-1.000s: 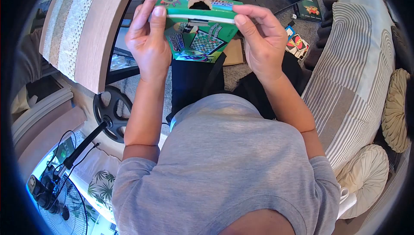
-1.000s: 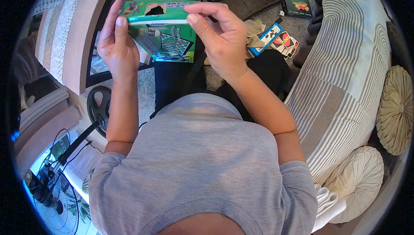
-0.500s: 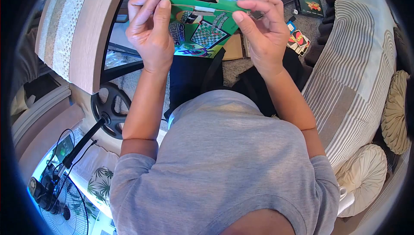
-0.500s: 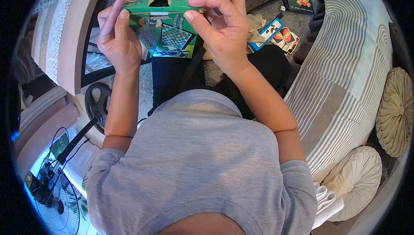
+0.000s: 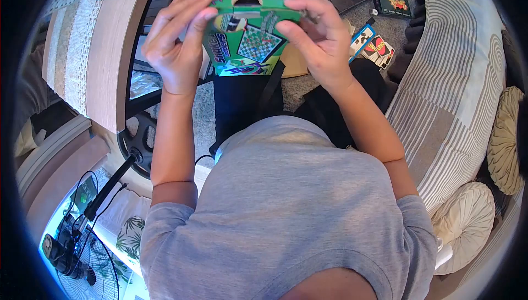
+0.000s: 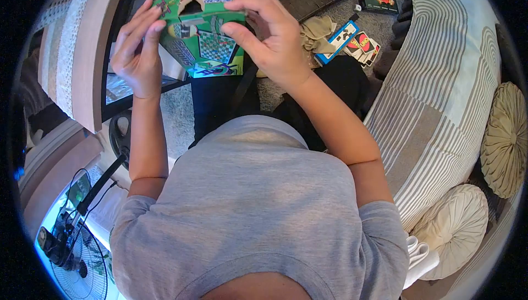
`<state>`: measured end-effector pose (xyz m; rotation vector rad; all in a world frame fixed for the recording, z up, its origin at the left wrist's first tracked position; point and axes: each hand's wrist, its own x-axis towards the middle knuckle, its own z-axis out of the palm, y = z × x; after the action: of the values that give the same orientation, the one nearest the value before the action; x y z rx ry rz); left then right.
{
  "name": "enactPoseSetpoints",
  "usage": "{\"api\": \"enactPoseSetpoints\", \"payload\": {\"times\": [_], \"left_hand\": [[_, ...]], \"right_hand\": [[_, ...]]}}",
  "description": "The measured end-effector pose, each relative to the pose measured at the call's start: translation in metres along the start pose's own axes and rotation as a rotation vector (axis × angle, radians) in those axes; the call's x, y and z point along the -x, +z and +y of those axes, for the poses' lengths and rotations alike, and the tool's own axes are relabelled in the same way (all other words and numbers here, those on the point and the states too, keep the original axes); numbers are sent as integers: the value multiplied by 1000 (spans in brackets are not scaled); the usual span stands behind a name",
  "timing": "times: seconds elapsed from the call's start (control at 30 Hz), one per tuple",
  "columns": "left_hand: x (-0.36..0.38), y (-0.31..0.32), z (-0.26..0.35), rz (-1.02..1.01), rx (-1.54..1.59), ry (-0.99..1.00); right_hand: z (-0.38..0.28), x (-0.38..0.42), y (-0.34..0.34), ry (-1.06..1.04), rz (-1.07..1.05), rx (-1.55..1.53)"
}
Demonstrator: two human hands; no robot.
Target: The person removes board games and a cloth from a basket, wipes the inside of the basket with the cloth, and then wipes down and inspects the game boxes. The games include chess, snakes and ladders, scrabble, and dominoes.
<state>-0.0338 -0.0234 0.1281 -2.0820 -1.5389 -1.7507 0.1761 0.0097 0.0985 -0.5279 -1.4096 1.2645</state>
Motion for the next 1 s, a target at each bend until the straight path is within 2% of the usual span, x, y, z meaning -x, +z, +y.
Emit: {"api": "enactPoseSetpoints", "payload": {"times": [0.03, 0.1, 0.17, 0.2, 0.23, 0.27, 0.3, 0.37, 0.4, 0.43, 0.5, 0.63, 0.7, 0.77, 0.83, 0.87, 0.93, 0.97, 1.0], "left_hand": [[-2, 1, -1, 4, -57, -35], [-5, 3, 5, -48, -70, 2], [-7, 6, 20, -69, -74, -134], [-11, 3, 27, -72, -70, -129], [-13, -1, 34, 3, 114, -334], [-14, -6, 41, 73, 297, -541], [-13, -13, 44, 59, 298, -538], [-11, -33, 47, -302, -110, -420], [-14, -40, 54, -448, -208, -395], [-16, -49, 58, -468, -208, -385], [-19, -67, 68, -731, -272, -329], [-12, -76, 81, -871, -296, -423], [-2, -79, 76, -866, -350, -395], [3, -82, 72, -874, -372, -372], [5, -82, 70, -840, -334, -409], [6, -83, 69, -864, -348, -403], [4, -84, 67, -892, -357, -383], [4, -84, 66, -917, -369, -366], [5, -83, 67, -922, -366, -365]], "right_hand": [[1, -2, 3, 90, 0, -60], [4, -5, 7, 90, 63, -26], [-4, -7, 6, -79, -11, 430], [-11, -6, 13, -166, 27, 486], [-13, -4, 19, -166, 35, 487], [-16, 0, 24, -306, 15, 530], [-18, 4, 30, -446, -2, 572], [-28, 16, 44, -471, -69, 627], [-19, 20, 54, -523, -37, 600], [-17, 27, 57, -488, -93, 550], [-19, 36, 65, -434, -168, 478], [-3, 53, 69, -357, -214, 398], [13, 56, 39, -228, -357, 334], [59, 71, 14, -71, -118, 544], [101, 90, -6, 453, 120, 567], [121, 96, -11, 460, 124, 567], [148, 102, -20, 764, 164, 82], [144, 99, -22, 767, 169, 81], [137, 93, -23, 932, 163, -63]]}}
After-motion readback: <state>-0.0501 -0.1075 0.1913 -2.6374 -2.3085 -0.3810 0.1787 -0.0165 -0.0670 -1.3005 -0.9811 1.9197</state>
